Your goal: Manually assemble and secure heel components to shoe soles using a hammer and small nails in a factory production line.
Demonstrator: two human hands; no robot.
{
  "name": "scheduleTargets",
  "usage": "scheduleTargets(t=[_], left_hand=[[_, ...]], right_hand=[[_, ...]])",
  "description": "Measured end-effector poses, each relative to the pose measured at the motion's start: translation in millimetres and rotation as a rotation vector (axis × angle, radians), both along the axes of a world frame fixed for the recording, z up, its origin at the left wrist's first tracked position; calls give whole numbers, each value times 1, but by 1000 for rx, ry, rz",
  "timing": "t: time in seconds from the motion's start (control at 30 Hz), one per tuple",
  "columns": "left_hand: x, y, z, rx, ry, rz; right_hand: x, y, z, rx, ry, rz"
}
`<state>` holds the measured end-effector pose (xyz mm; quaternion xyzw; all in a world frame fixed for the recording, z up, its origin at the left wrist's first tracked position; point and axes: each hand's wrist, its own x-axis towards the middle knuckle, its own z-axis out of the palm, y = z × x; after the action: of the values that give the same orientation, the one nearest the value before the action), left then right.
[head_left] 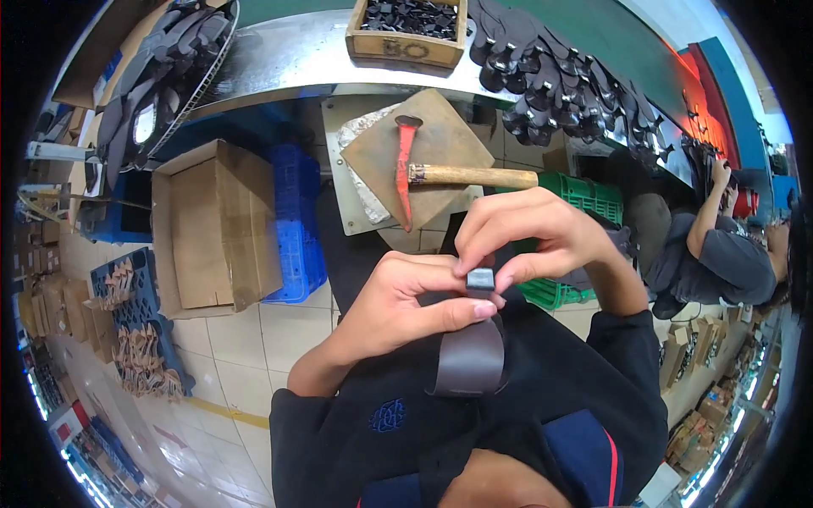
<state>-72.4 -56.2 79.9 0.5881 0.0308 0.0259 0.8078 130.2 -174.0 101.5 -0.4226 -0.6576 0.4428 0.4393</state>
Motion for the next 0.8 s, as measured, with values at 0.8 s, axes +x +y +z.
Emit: scheduleTargets(t=[0.8], left_hand=[[70,283,-39,1831,83,1177]], right_hand=[[24,-110,-105,-30,306,-1515]])
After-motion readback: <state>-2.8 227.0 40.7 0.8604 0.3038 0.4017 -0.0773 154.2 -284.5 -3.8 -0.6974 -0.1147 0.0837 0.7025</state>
